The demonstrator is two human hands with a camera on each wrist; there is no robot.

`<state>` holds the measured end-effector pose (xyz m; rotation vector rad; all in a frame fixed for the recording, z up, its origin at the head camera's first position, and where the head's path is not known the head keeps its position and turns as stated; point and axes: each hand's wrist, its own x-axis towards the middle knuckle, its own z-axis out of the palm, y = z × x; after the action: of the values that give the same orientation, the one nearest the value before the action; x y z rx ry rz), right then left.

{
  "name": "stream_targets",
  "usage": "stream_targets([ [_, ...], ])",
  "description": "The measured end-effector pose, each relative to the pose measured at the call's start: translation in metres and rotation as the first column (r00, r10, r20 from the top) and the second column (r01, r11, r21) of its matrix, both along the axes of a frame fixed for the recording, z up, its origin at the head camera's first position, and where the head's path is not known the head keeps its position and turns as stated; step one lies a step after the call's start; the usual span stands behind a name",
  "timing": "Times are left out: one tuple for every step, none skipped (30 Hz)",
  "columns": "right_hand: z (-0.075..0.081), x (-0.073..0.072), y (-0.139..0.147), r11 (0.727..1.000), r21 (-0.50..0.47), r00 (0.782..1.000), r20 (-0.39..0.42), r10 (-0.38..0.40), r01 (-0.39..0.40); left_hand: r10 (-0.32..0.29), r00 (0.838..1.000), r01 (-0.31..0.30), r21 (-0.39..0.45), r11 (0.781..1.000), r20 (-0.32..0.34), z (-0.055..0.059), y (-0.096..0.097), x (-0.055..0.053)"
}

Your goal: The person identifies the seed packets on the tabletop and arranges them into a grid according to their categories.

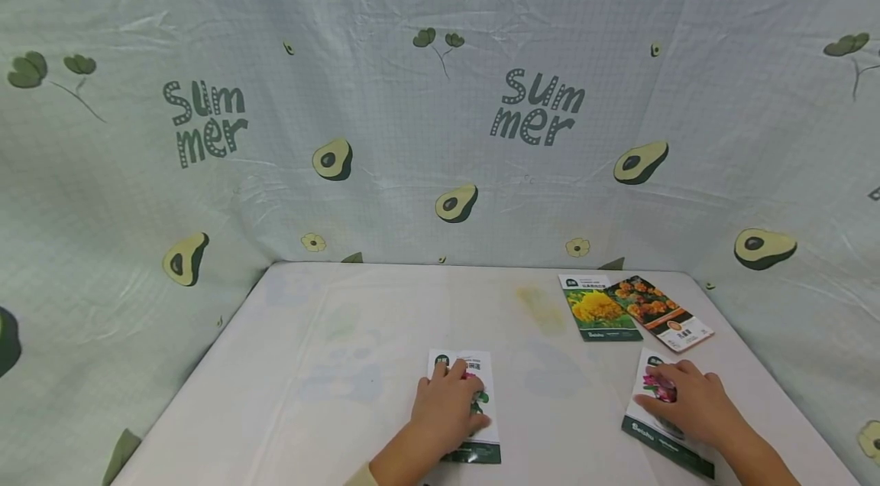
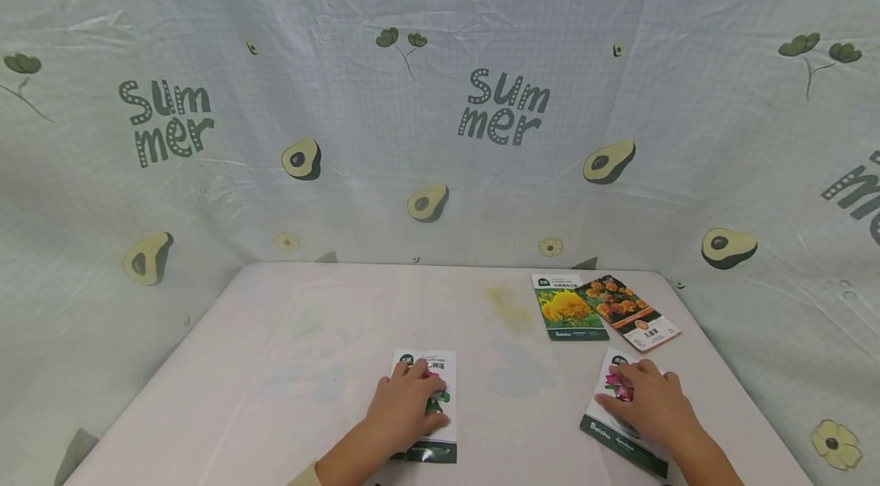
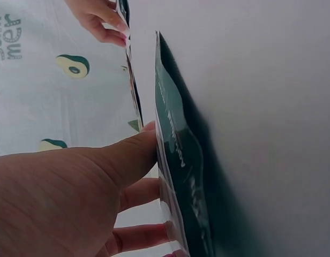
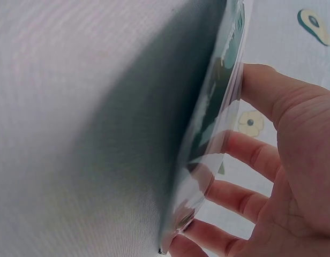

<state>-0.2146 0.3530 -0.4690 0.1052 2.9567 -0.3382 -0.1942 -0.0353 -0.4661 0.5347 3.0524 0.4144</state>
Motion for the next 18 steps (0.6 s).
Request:
stream_targets([
  [0.0, 0.0, 0.0, 1.0, 0.0, 1.0, 0.001, -0.002, 0.002, 0.0, 1.0, 0.0, 0.003, 1.0, 0.0, 0.0, -0.001, 0.0],
  [0.0, 0.0, 0.0, 1.0, -0.001, 1.0, 0.001, -0.003, 0.003, 0.0, 1.0, 0.0, 0.006, 1.0, 0.001, 0.0, -0.002, 0.0],
  [0.0, 0.0, 0.0, 1.0, -0.001, 1.0, 0.001, -0.004, 0.004, 0.0, 1.0, 0.0, 0.008, 1.0, 0.003, 0.0, -0.003, -0.001],
  [0.0, 0.0, 0.0, 1.0, -0.002, 1.0, 0.0, -0.004, 0.004, -0.001, 1.0, 0.001, 0.01, 1.0, 0.003, 0.0, -0.003, -0.001],
  [0.0, 0.0, 0.0, 1.0, -0.001, 1.0, -0.002, -0.004, 0.004, -0.002, 1.0, 0.002, 0.01, 1.0, 0.003, -0.001, -0.004, -0.001],
  [0.0, 0.0, 0.0, 1.0, -0.003, 1.0, -0.003, -0.004, 0.004, -0.004, 1.0, 0.003, 0.01, 1.0, 0.002, -0.001, -0.005, -0.002],
  [-0.001, 0.0, 0.0, 1.0, -0.003, 1.0, -0.003, -0.003, 0.003, -0.004, 1.0, 0.004, 0.01, 1.0, 0.001, -0.002, -0.006, -0.002],
  [-0.001, 0.0, 0.001, 1.0, -0.004, 1.0, -0.004, 0.0, 0.0, -0.005, 1.0, 0.005, 0.008, 1.0, 0.0, -0.002, -0.008, -0.002],
  [-0.001, 0.0, 0.001, 1.0, -0.005, 1.0, -0.005, 0.002, -0.002, -0.006, 1.0, 0.006, 0.008, 1.0, -0.001, -0.003, -0.009, -0.002],
  [-0.001, 0.0, 0.001, 1.0, -0.006, 1.0, -0.005, 0.004, -0.004, -0.006, 1.0, 0.006, 0.008, 1.0, -0.003, -0.003, -0.01, -0.002],
  [-0.002, -0.001, 0.001, 1.0, -0.006, 1.0, -0.004, 0.005, -0.005, -0.006, 1.0, 0.006, 0.009, 1.0, -0.004, -0.004, -0.011, -0.002],
  [-0.002, -0.001, 0.002, 1.0, -0.007, 1.0, -0.004, 0.006, -0.006, -0.006, 1.0, 0.006, 0.008, 1.0, -0.005, -0.004, -0.012, -0.002],
  [-0.002, -0.001, 0.002, 1.0, -0.007, 1.0, -0.004, 0.007, -0.007, -0.006, 1.0, 0.006, 0.009, 1.0, -0.007, -0.004, -0.013, -0.002],
  [-0.003, -0.001, 0.002, 1.0, -0.007, 1.0, -0.005, 0.007, -0.007, -0.005, 1.0, 0.005, 0.013, 1.0, -0.006, -0.004, -0.014, -0.002],
  [-0.003, -0.002, 0.002, 1.0, -0.006, 1.0, -0.004, 0.007, -0.007, -0.005, 1.0, 0.005, 0.015, 1.0, -0.007, -0.004, -0.015, -0.002],
  [-0.003, -0.002, 0.003, 1.0, -0.003, 1.0, -0.005, 0.007, -0.007, -0.005, 1.0, 0.005, 0.017, 1.0, -0.007, -0.004, -0.016, -0.002],
  [-0.003, -0.002, 0.003, 1.0, 0.0, 1.0, -0.005, 0.007, -0.007, -0.005, 1.0, 0.005, 0.017, 1.0, -0.008, -0.004, -0.017, -0.002],
  [-0.004, -0.003, 0.003, 1.0, 0.003, 1.0, -0.005, 0.007, -0.007, -0.005, 1.0, 0.005, 0.016, 1.0, -0.008, -0.004, -0.018, -0.002],
])
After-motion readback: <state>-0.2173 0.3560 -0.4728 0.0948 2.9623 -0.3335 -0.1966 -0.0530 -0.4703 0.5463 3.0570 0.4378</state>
